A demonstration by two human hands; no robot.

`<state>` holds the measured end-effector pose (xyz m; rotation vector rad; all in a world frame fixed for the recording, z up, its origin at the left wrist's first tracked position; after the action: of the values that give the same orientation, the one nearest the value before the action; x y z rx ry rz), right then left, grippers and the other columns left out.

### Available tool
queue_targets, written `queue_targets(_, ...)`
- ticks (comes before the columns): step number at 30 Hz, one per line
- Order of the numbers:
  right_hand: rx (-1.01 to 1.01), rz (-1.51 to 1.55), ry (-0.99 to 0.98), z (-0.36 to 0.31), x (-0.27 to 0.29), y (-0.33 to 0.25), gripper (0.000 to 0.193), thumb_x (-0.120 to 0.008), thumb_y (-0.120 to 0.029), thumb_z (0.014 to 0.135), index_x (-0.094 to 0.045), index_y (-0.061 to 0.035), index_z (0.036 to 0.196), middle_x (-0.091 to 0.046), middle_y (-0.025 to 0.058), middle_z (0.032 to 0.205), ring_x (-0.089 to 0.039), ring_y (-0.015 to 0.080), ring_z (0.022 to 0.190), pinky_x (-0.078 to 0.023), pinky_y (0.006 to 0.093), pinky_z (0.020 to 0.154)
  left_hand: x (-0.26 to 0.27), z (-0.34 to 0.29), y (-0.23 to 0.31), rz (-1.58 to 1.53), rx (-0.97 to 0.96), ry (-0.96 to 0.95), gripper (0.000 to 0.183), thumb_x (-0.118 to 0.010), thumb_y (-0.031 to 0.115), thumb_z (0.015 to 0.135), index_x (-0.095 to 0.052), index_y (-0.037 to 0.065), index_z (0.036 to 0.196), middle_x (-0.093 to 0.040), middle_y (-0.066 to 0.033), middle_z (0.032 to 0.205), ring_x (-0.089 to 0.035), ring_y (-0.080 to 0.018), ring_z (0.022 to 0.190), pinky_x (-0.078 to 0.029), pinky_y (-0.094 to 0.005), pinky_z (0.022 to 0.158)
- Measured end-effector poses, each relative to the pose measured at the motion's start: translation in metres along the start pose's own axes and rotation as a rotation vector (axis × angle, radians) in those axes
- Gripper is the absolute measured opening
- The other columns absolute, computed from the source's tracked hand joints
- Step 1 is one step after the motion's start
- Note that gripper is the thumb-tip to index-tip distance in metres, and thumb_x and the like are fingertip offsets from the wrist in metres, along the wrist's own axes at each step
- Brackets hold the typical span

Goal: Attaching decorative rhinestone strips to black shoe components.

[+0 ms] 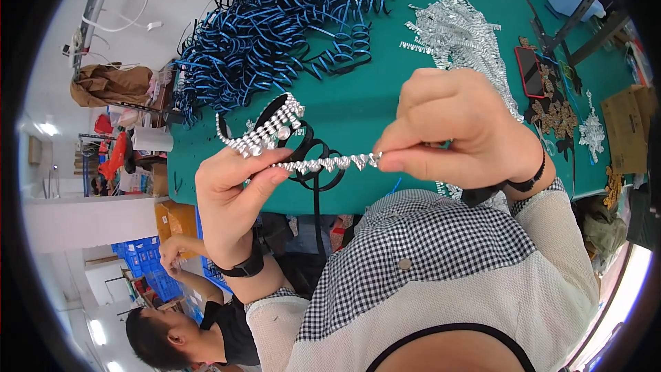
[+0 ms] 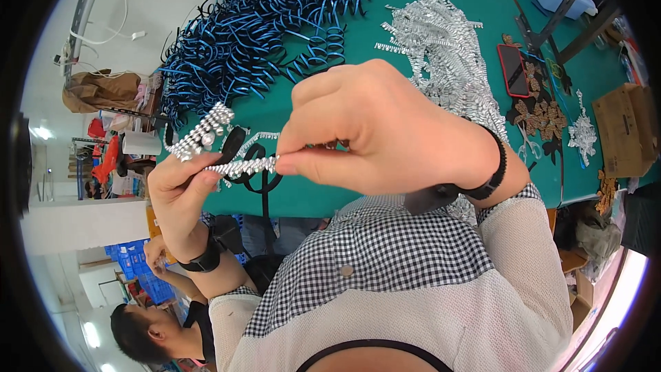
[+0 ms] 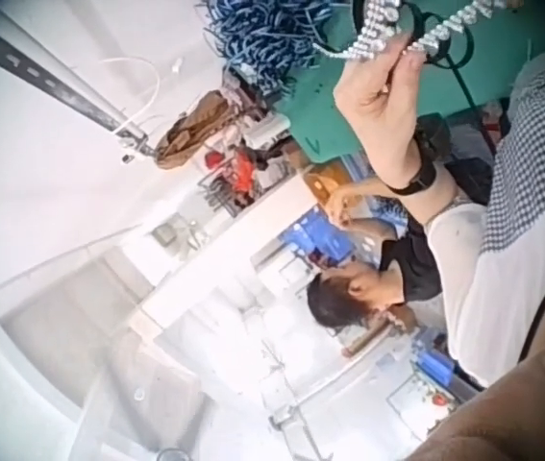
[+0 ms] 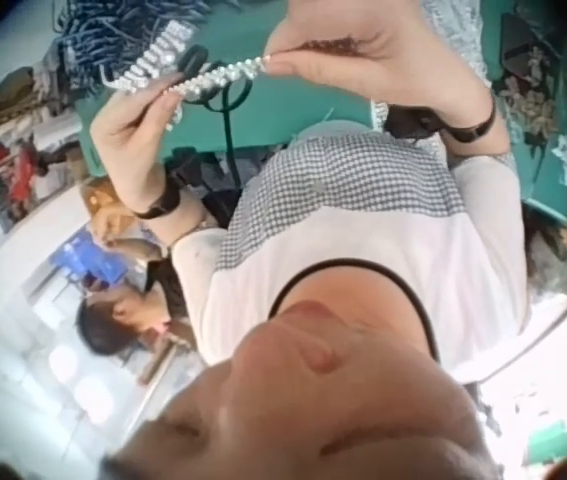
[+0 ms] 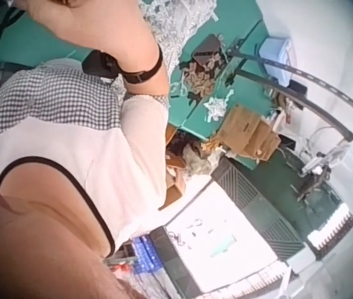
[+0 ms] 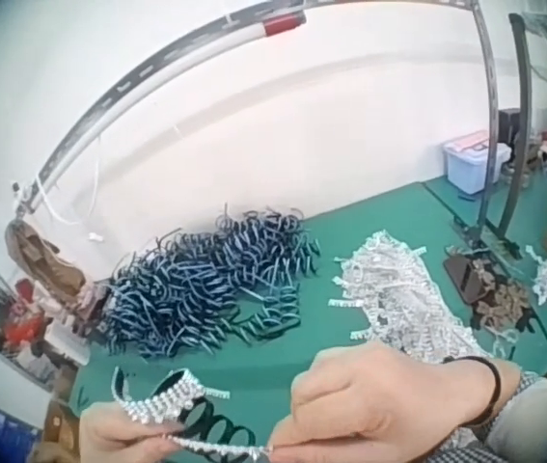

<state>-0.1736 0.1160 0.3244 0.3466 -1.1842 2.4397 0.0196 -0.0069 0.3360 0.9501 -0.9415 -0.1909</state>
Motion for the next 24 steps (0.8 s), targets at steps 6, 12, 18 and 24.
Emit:
queue_targets(6,0.148,-0.061,-0.009,-0.005,0.001,-0.018,0.009,-0.070,-0.011,0.069,-0.065,-0.0070,0.074,-0.051,0.0016,0.059,-0.048,0.0168,0.051,-0.036,0.0295,0.048,0.002,0.001,0.011,-0.010,-0.116,0.075,0.028,-0.077,0.010,0.058,-0.071,0.005,0.085,-0.050,0.0020,0.052,-0.034,-0.0078,0.050,-0.024,-0.0235,0.048)
queue_targets(12,0.252,-0.070,0.002,-0.011,-0.005,-0.031,0.008,-0.069,-0.012,0.069,-0.062,-0.0098,0.071,-0.047,0.0010,0.059,-0.048,0.0196,0.051,-0.037,0.0306,0.049,0.004,-0.002,0.016,0.016,-0.118,0.079,0.027,-0.077,0.007,0.055,-0.070,0.002,0.081,-0.057,-0.0011,0.054,-0.040,-0.0082,0.049,-0.028,-0.0224,0.048)
queue_targets(18,0.017,0.090,0.008,-0.005,0.013,-0.006,0.006,-0.069,-0.009,0.071,-0.065,-0.0044,0.073,-0.053,0.0036,0.058,-0.050,0.0129,0.052,-0.037,0.0263,0.047,0.000,-0.004,0.021,-0.267,-0.246,0.023,0.023,-0.076,0.000,0.053,-0.068,-0.004,0.075,-0.065,-0.0110,0.065,-0.060,-0.0132,0.057,-0.044,-0.0216,0.057)
queue_targets(24,-0.053,0.287,-0.031,0.006,0.013,0.012,0.009,-0.068,-0.011,0.073,-0.068,-0.0033,0.077,-0.058,0.0025,0.063,-0.052,0.0099,0.057,-0.039,0.0236,0.050,-0.007,-0.004,0.021,-0.533,-0.195,0.006,0.023,-0.080,0.002,0.050,-0.066,-0.006,0.068,-0.064,-0.0137,0.065,-0.061,-0.0163,0.059,-0.045,-0.0248,0.058)
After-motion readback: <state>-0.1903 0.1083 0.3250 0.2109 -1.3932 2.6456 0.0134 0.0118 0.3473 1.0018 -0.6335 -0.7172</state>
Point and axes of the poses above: each hand's wrist, its own z-axis towards the middle knuckle, its own x-axis out of the back of the hand, y = z × x, the point moved 5 cm from there along z, towards the middle knuckle
